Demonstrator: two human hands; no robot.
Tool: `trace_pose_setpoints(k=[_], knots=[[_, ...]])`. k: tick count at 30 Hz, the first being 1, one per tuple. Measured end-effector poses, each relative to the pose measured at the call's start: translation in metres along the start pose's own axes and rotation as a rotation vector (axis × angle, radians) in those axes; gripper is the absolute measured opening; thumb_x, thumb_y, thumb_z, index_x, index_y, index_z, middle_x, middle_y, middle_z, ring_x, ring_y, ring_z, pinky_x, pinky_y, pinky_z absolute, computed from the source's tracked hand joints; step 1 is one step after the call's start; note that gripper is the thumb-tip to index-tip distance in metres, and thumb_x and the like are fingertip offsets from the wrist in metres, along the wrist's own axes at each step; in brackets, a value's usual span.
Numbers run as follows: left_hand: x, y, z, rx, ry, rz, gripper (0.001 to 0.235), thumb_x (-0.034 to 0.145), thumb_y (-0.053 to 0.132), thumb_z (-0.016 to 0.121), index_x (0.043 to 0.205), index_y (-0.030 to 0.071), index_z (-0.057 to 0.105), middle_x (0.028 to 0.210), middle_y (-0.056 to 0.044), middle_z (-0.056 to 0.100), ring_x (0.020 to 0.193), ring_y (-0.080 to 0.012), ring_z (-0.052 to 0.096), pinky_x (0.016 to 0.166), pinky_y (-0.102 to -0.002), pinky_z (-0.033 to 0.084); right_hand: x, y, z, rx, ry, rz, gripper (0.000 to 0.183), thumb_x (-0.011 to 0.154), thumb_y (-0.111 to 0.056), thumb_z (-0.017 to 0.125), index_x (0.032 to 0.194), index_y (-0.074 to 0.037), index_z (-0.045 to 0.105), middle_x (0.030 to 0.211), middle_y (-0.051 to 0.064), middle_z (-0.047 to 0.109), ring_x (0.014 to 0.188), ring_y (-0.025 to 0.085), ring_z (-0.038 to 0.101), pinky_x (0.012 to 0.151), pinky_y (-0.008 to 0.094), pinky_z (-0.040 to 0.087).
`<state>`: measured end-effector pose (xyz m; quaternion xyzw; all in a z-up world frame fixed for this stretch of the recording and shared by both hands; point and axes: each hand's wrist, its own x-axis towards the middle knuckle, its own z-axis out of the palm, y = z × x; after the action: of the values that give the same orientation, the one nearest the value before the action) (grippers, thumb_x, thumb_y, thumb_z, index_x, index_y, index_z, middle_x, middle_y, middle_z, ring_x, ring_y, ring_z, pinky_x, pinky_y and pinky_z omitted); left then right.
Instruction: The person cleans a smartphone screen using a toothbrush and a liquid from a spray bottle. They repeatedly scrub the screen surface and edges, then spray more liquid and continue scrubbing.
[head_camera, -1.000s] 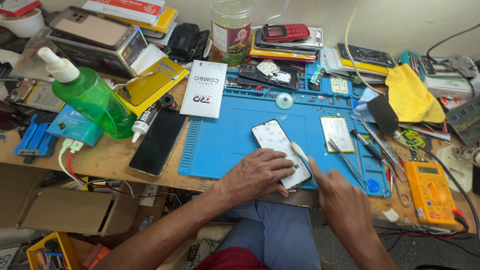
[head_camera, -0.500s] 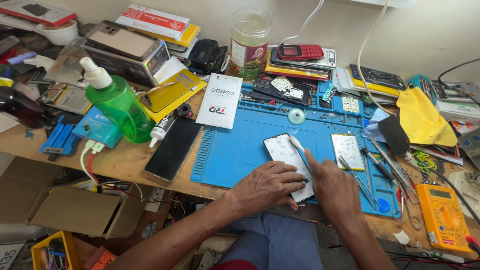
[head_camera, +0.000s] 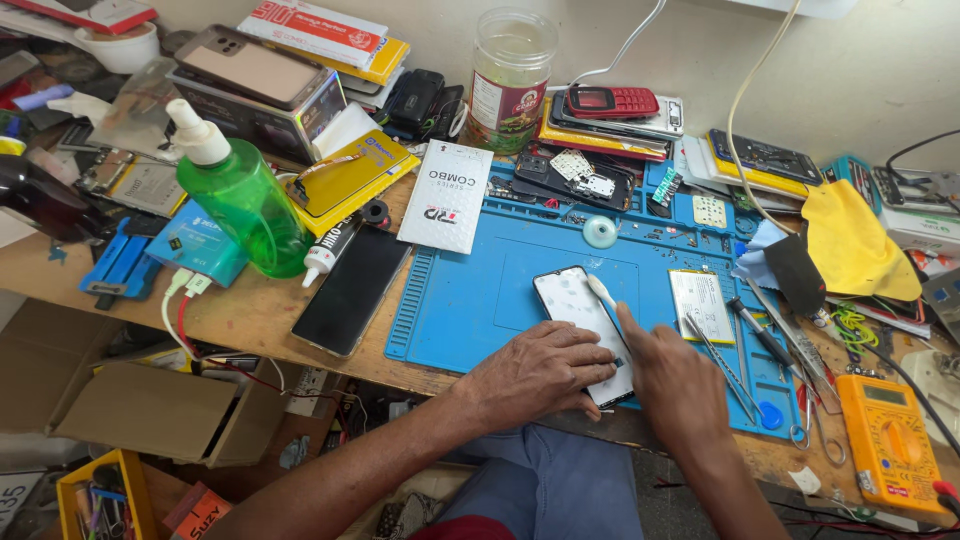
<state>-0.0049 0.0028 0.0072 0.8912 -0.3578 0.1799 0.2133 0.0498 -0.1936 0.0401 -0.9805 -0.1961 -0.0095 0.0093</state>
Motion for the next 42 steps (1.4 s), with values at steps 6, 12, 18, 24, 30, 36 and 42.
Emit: trace_pose_setpoints(k=[6, 12, 18, 24, 30, 36, 42], knots=[[0.002, 0.003, -0.005, -0.037, -0.016, -0.015, 0.055, 0.083, 0.048, 0.068, 0.121, 0.009, 0.072, 0.128, -0.004, 0.069, 0.132, -0.0233, 0.058, 0.114, -0.04, 0.045, 0.013, -0.002, 0.002, 0.008, -0.002, -0.022, 0.054, 0.1, -0.019, 0.055, 0.15, -0.038, 0.045, 0.087, 0.012, 0.065, 0.069, 0.034, 0.071, 0.061, 0.049, 0.058], [0.0, -0.001, 0.0, -0.022, -0.008, -0.026, 0.055, 0.086, 0.047, 0.069, 0.125, 0.008, 0.07, 0.129, -0.004, 0.068, 0.133, -0.0242, 0.057, 0.114, -0.041, 0.044, -0.068, 0.036, 0.011, -0.011, -0.007, 0.028, 0.063, 0.094, -0.016, 0.059, 0.151, -0.04, 0.046, 0.086, 0.009, 0.065, 0.072, 0.034, 0.07, 0.065, 0.05, 0.056], [0.002, -0.001, 0.002, -0.065, -0.027, -0.051, 0.056, 0.084, 0.047, 0.07, 0.125, 0.009, 0.07, 0.132, -0.005, 0.067, 0.132, -0.0248, 0.055, 0.112, -0.041, 0.043, -0.113, 0.064, 0.017, 0.135, -0.027, 0.135, 0.061, 0.088, -0.024, 0.068, 0.144, -0.044, 0.054, 0.093, 0.007, 0.071, 0.081, 0.033, 0.073, 0.069, 0.051, 0.058], [0.002, 0.001, 0.0, -0.051, -0.025, -0.041, 0.055, 0.085, 0.046, 0.07, 0.125, 0.009, 0.07, 0.135, -0.003, 0.067, 0.134, -0.024, 0.054, 0.113, -0.041, 0.042, -0.059, 0.107, -0.02, 0.08, 0.186, 0.213, 0.048, 0.1, -0.02, 0.062, 0.146, -0.033, 0.062, 0.1, 0.019, 0.069, 0.089, 0.039, 0.069, 0.075, 0.053, 0.054], [0.001, 0.002, 0.004, -0.015, -0.057, -0.065, 0.057, 0.084, 0.048, 0.07, 0.129, 0.013, 0.068, 0.135, -0.002, 0.065, 0.136, -0.0241, 0.051, 0.12, -0.049, 0.032, -0.029, 0.116, -0.008, 0.076, 0.203, 0.182, 0.032, 0.093, -0.035, 0.069, 0.122, -0.021, 0.074, 0.108, 0.013, 0.071, 0.091, 0.032, 0.071, 0.075, 0.047, 0.057], [0.003, 0.003, 0.003, 0.056, -0.064, -0.053, 0.054, 0.092, 0.051, 0.063, 0.131, 0.014, 0.066, 0.143, -0.005, 0.061, 0.142, -0.025, 0.048, 0.123, -0.052, 0.029, -0.032, 0.096, -0.004, 0.146, 0.152, 0.17, 0.03, 0.094, -0.036, 0.07, 0.111, -0.014, 0.078, 0.103, 0.011, 0.075, 0.088, 0.03, 0.073, 0.08, 0.045, 0.057], [0.002, 0.0, 0.006, 0.096, -0.082, -0.043, 0.058, 0.092, 0.054, 0.06, 0.135, 0.016, 0.063, 0.142, -0.001, 0.061, 0.142, -0.0225, 0.048, 0.125, -0.052, 0.026, -0.021, 0.087, -0.012, 1.272, 0.208, 0.216, 0.029, 0.111, -0.024, 0.051, 0.122, 0.003, 0.049, 0.094, 0.019, 0.076, 0.077, 0.025, 0.071, 0.067, 0.035, 0.056]])
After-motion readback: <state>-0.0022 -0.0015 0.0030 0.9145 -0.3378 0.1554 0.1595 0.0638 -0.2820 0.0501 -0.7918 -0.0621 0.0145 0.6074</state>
